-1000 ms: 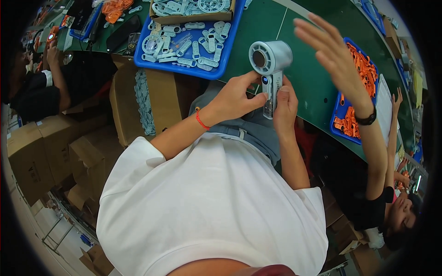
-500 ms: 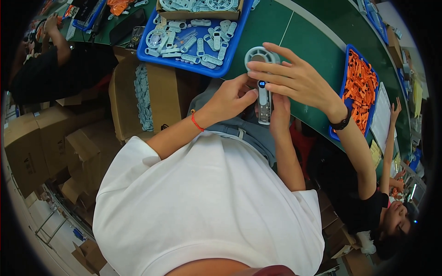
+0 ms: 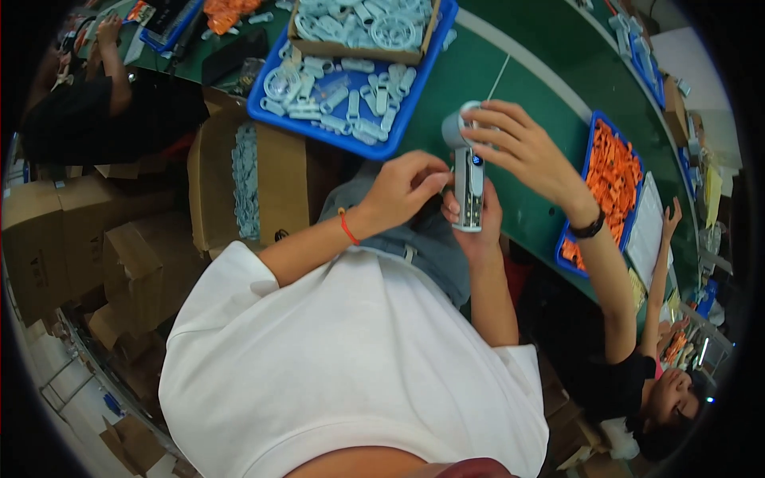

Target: Assembling various plastic parts for toys or small appliances on a manufacturing production line.

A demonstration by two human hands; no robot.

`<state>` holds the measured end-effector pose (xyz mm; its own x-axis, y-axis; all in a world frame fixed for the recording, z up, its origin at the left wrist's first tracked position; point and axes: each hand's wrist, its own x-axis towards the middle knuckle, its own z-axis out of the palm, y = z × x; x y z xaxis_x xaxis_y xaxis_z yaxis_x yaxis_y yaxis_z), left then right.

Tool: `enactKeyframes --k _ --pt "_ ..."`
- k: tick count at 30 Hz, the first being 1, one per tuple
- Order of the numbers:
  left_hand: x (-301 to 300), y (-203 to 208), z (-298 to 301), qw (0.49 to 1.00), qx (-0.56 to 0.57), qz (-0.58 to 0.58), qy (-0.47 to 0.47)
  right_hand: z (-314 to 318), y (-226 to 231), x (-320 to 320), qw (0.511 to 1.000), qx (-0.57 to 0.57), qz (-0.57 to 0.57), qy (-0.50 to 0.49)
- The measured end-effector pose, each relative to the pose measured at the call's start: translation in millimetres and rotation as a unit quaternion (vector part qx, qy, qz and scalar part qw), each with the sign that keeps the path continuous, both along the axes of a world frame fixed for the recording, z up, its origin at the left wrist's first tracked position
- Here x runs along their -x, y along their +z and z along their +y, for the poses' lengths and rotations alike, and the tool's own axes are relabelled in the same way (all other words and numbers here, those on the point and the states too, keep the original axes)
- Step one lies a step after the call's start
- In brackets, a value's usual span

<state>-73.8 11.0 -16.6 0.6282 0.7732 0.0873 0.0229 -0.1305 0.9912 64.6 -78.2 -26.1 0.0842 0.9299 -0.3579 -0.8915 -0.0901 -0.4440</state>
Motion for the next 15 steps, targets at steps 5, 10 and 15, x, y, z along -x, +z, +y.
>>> enactKeyframes --k 5,10,15 --pt "-5 -4 2 0.997 -0.063 0.039 0.010 2 -19 -36 0.995 -0.026 0.037 -0.088" --pt "-24 -19 10 0.988 -0.154 0.008 -0.013 23 -14 -67 0.978 -0.073 0.150 -0.129" --pt "-43 -41 29 0.960 -0.273 0.057 -0.033 49 8 -108 0.965 -0.074 0.072 -0.241"
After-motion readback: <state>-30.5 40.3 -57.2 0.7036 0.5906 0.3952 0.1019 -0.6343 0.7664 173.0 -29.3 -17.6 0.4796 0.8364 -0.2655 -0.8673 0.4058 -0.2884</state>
